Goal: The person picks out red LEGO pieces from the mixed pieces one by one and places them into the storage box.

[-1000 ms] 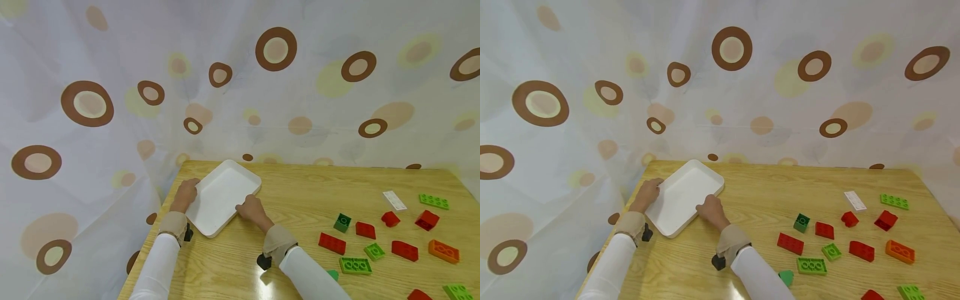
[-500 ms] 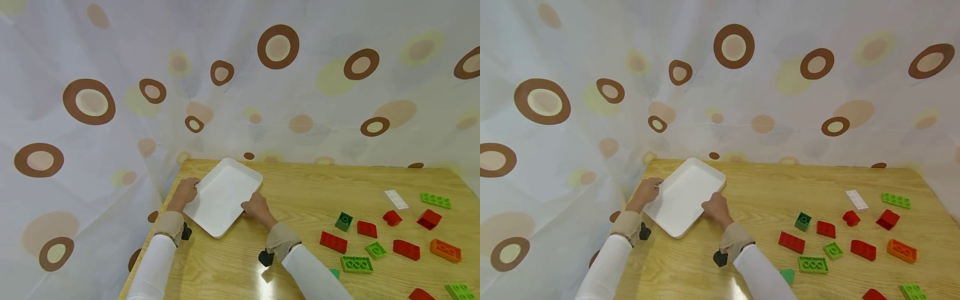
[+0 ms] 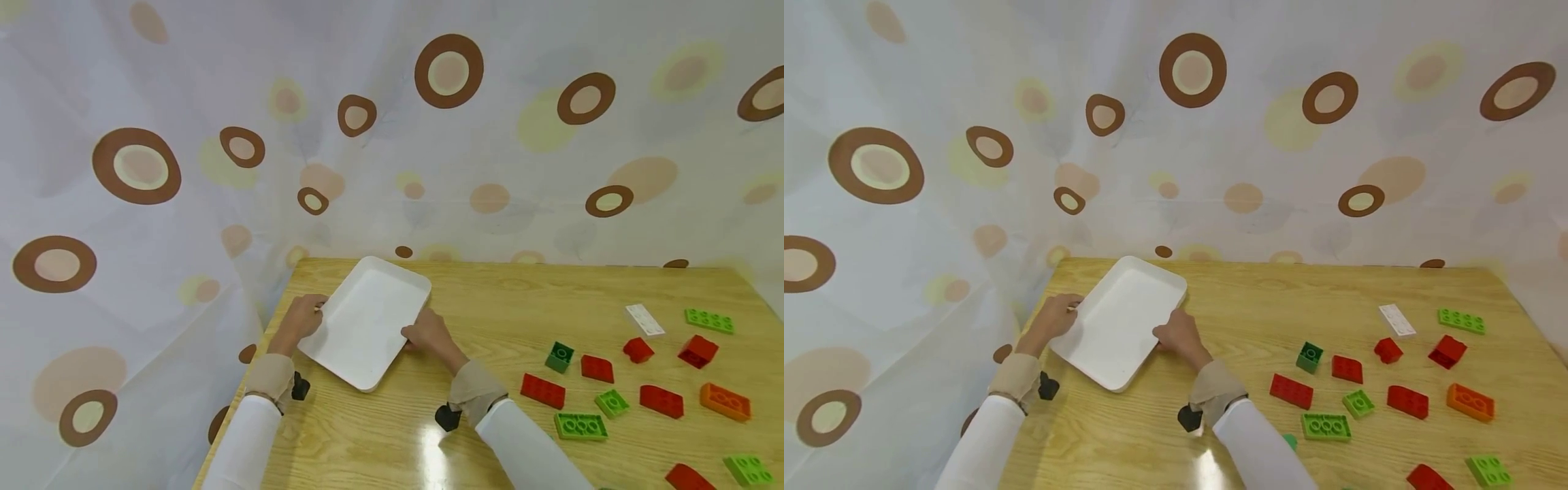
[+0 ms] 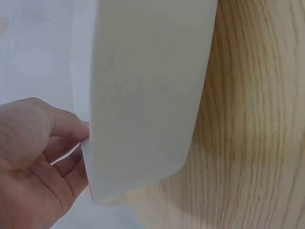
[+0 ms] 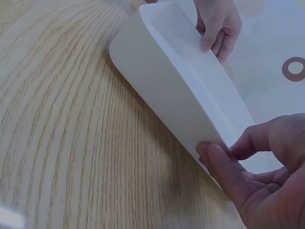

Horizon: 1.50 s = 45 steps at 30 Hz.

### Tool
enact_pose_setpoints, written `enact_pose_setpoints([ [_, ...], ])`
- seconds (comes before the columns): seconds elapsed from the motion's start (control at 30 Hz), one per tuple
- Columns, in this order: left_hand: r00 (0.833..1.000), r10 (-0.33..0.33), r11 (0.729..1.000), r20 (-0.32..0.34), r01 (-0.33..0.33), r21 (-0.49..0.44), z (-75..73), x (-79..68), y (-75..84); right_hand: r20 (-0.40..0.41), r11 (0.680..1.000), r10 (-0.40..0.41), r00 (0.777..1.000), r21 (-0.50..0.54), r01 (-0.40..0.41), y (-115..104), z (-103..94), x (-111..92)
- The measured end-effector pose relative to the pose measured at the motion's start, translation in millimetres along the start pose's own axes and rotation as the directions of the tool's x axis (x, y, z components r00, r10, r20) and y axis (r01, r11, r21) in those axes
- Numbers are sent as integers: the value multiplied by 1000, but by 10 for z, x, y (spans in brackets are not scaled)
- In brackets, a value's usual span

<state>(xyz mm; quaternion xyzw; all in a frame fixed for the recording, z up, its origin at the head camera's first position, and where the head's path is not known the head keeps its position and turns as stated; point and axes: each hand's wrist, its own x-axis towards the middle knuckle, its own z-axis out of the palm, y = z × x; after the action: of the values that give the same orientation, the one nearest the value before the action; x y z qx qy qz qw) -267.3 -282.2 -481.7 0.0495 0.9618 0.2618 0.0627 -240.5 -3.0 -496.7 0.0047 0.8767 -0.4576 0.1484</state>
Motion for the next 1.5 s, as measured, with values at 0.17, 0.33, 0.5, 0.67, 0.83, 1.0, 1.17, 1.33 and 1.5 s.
enact_pose_setpoints([
  [0.17, 1000, 25, 999, 8, -25, -38, 23, -70, 52, 14, 998, -16, 1000, -64, 17, 33, -103, -25],
  [0.33, 998, 52, 997, 25, -51, -51, 16, -137, 140, 24, 995, -61, 998, -75, 62, 53, -213, -96],
  [0.5, 996, 81, 996, 46, -79, -51, 44, -199, 214, 22, 994, -75, 997, -73, 77, 54, -343, -192],
  [0.67, 995, 91, 994, 43, -89, -62, 87, -268, 305, 7, 992, -95, 995, -83, 96, 108, -452, -238],
  [0.83, 993, 117, 989, 30, -114, -95, 131, -362, 371, 17, 990, -108, 994, -88, 109, 177, -547, -291],
  [1.0, 990, 133, 978, 37, -125, -169, 160, -464, 425, 23, 985, -129, 991, -110, 131, 207, -660, -366],
  [1.17, 988, 152, 975, 19, -147, -165, 186, -568, 519, 34, 985, -127, 991, -112, 130, 238, -750, -432],
  [1.33, 983, 183, 969, 10, -179, -173, 182, -696, 634, 53, 987, -112, 992, -108, 117, 246, -855, -514],
  [1.5, 977, 215, 958, 6, -210, -197, 199, -804, 733, 65, 987, -115, 991, -108, 121, 258, -969, -582],
])
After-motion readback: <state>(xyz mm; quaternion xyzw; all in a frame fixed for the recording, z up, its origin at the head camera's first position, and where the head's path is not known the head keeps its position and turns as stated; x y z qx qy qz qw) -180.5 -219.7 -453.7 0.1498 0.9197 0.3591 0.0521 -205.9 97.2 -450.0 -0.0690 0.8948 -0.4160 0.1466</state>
